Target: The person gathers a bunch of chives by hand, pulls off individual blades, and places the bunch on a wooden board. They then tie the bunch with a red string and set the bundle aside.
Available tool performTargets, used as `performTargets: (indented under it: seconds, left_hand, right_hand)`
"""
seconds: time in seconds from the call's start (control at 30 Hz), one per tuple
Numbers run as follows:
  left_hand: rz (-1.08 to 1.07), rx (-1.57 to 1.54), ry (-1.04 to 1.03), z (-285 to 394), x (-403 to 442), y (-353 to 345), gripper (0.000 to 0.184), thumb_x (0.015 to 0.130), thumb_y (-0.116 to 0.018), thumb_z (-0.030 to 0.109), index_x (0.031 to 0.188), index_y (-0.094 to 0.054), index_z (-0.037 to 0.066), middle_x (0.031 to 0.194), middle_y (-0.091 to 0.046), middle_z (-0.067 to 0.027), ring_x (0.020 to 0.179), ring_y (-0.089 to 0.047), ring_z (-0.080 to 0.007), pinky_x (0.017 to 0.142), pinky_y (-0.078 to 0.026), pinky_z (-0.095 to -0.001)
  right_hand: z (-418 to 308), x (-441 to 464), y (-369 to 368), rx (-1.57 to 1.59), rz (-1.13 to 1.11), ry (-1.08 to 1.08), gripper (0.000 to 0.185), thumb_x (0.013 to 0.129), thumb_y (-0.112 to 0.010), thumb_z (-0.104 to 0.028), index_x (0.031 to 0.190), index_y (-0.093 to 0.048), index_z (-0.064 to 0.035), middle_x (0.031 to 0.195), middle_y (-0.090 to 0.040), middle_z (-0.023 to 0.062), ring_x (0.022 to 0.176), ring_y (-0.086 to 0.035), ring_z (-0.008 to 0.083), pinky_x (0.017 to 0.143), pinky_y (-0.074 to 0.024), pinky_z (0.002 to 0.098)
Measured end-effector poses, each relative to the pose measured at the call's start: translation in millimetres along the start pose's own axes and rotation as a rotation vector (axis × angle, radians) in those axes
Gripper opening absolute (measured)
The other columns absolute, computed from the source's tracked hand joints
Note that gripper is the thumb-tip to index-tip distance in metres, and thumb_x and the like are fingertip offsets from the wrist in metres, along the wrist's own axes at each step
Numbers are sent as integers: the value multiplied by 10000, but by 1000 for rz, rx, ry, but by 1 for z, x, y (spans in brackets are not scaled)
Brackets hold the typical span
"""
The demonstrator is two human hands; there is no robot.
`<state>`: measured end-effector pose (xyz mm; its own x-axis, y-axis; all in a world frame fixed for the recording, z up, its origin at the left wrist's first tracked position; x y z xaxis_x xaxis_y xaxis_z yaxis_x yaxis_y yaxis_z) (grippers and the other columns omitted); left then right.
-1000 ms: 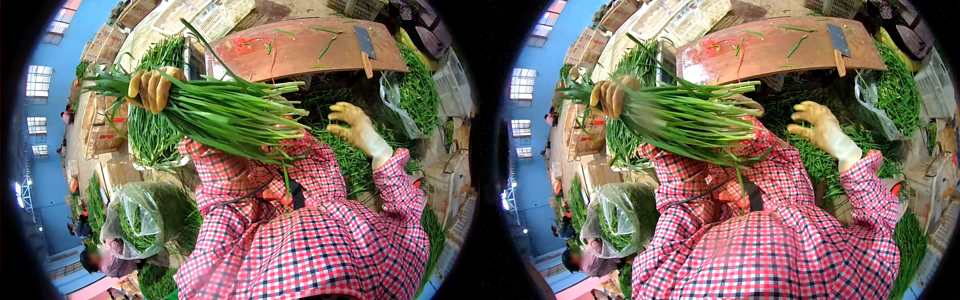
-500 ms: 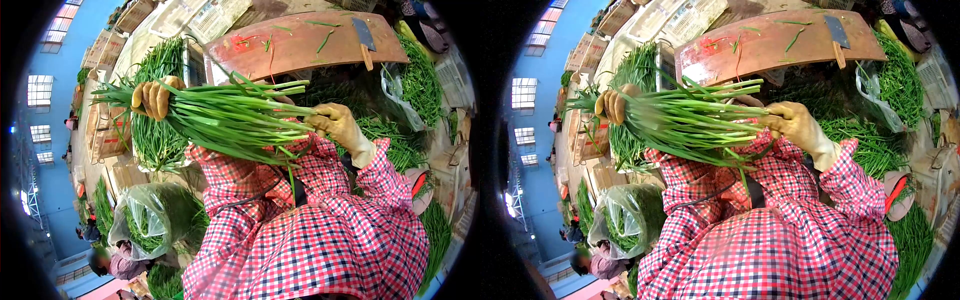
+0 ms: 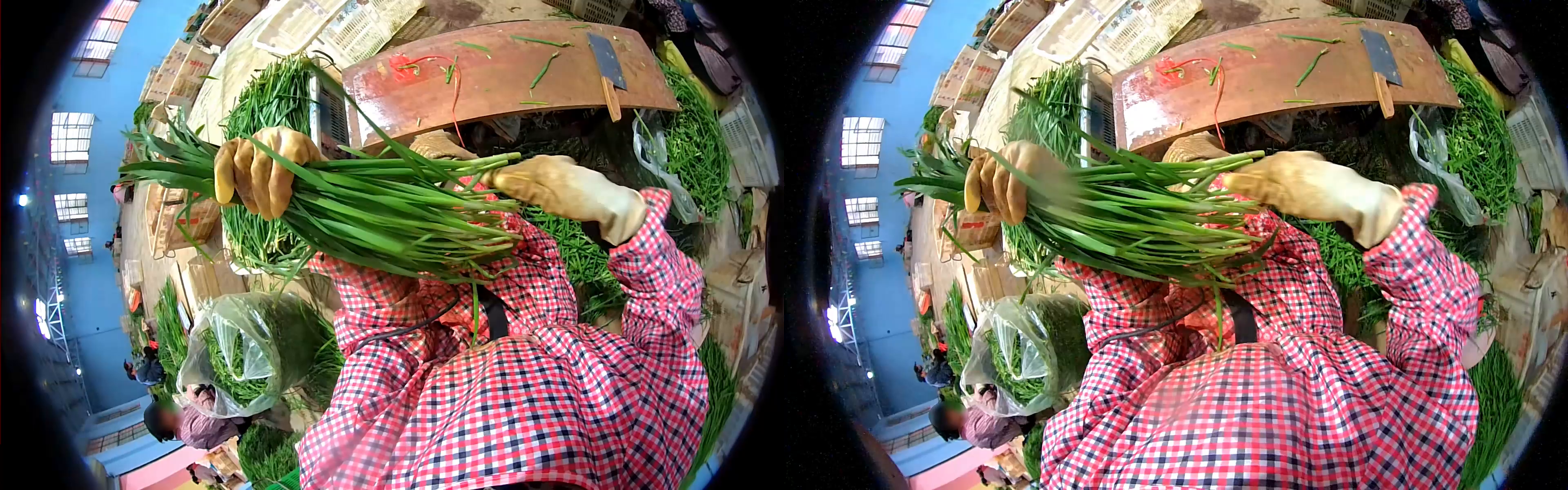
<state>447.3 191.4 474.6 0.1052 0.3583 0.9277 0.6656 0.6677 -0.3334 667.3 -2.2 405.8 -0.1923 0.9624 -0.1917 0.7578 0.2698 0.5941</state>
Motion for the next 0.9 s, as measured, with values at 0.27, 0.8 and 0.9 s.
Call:
performTargets:
  seconds: [0.27,0.8,0.9]
  left_hand:
    - [-48,21,119,-10,0,-1,188,981,-511,129,853,-618,41,551,-589,-28,485,-626,-117,509,-575,-257]
    - [249,301,38,47,-24,33,243,993,-547,269,1002,-574,28,624,-571,20,538,-576,-85,631,-526,-262]
    - [299,147,97,47,-17,48,280,1007,-510,237,1021,-593,-30,525,-453,76,503,-509,-43,578,-451,-245]
  right_hand:
    - [-23,41,-41,583,113,-17,304,971,-628,-294,1110,-695,-32,1006,-694,14,904,-615,69,782,-501,241]
    - [41,30,-35,1280,578,123,304,1022,-501,-255,922,-638,-3,745,-615,25,641,-562,122,603,-480,275]
    - [66,9,-20,1243,710,65,358,1028,-456,-308,840,-576,-29,641,-450,-20,592,-472,109,575,-432,279]
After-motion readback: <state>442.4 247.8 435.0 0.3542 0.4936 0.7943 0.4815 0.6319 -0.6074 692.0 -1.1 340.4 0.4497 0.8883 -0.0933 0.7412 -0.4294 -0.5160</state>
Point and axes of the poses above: each hand's wrist, its own x-axis towards the middle knuckle, its own y-axis out of the back of the hand, z = x × y, the point moved 3 cm from there along x, towards the middle knuckle
